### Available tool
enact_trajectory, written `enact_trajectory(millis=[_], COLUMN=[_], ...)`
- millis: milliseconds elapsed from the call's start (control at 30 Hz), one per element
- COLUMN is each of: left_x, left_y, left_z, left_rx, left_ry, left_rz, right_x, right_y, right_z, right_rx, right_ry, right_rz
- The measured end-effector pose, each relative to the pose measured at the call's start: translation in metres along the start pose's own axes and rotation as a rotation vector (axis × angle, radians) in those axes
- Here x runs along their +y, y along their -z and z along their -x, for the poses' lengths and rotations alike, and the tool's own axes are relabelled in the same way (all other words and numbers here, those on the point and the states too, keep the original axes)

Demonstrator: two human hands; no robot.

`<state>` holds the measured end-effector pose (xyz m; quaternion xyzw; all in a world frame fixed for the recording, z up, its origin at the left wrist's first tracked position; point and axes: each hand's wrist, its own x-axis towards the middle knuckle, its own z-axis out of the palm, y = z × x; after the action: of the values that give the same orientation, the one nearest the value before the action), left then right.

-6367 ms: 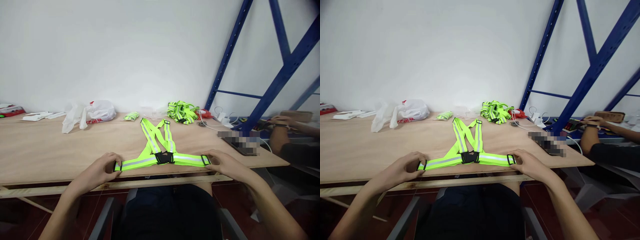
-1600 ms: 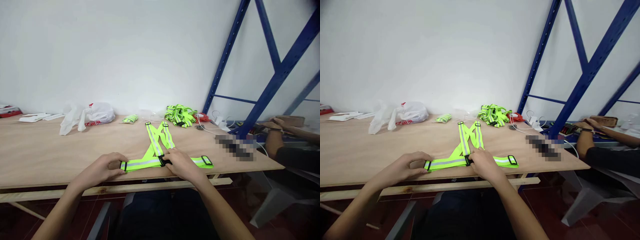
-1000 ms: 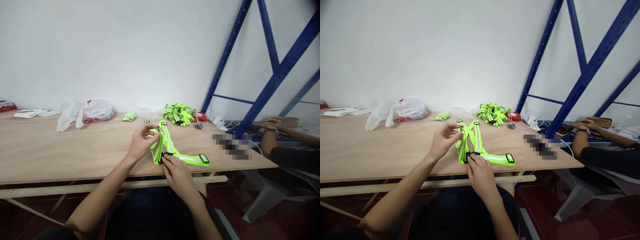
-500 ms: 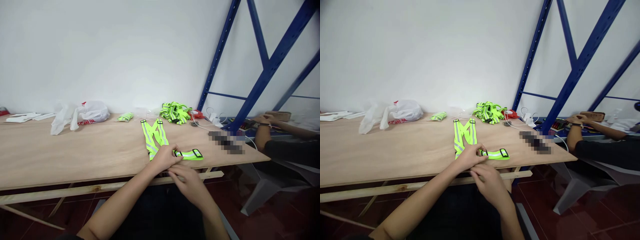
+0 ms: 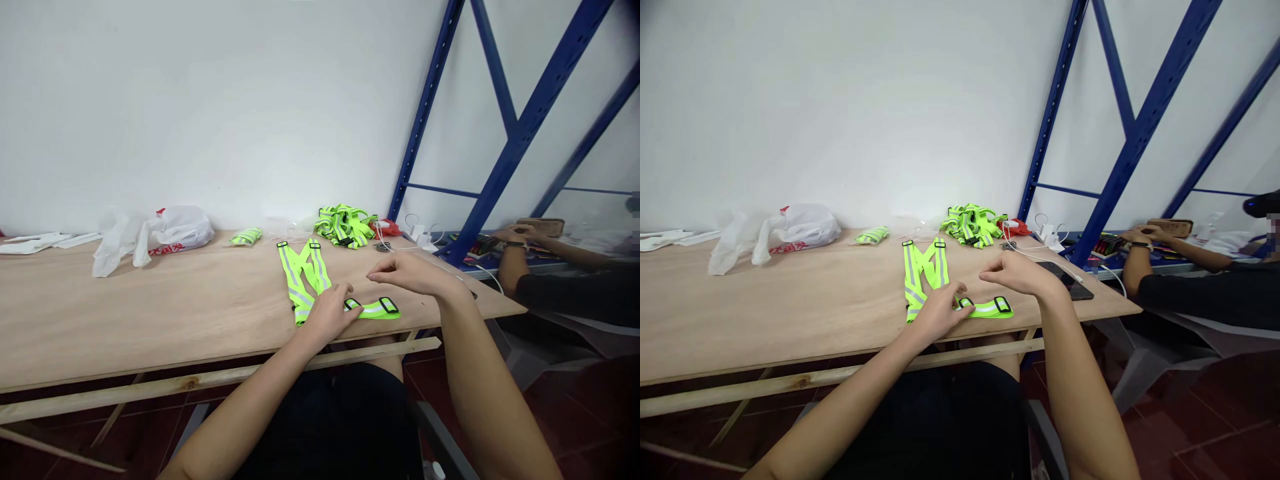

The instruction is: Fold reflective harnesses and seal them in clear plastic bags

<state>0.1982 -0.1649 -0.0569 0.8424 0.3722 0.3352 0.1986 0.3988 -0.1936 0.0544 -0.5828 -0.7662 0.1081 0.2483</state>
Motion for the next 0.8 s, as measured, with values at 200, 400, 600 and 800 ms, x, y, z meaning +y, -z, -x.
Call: enact_trajectory(millis=[200, 400, 600, 800], left_x=[0.007, 0.020, 0.029, 0.028], left_y=[-0.006, 0.005, 0.019, 0.025], left_z=[0.001, 0.026, 0.050, 0.055], left_rx=[-0.107, -0.156, -0.182, -0.230], left_ry=[-0.061, -0.186, -0.019, -0.106], left_rz=[-0.287, -0.557, -0.665, -0.634], right_x=[0.031, 0.041, 0.052, 0.023], right_y=[-0.021, -0.033, -0.028, -0.030], right_z=[0.025, 0.039, 0.037, 0.029], right_rx=[-0.247, -0.239, -0.072, 0.131], right_ry=[-0.143, -0.092, -0.048, 0.132], right_rz=[0.082, 0.084, 0.035, -0.278])
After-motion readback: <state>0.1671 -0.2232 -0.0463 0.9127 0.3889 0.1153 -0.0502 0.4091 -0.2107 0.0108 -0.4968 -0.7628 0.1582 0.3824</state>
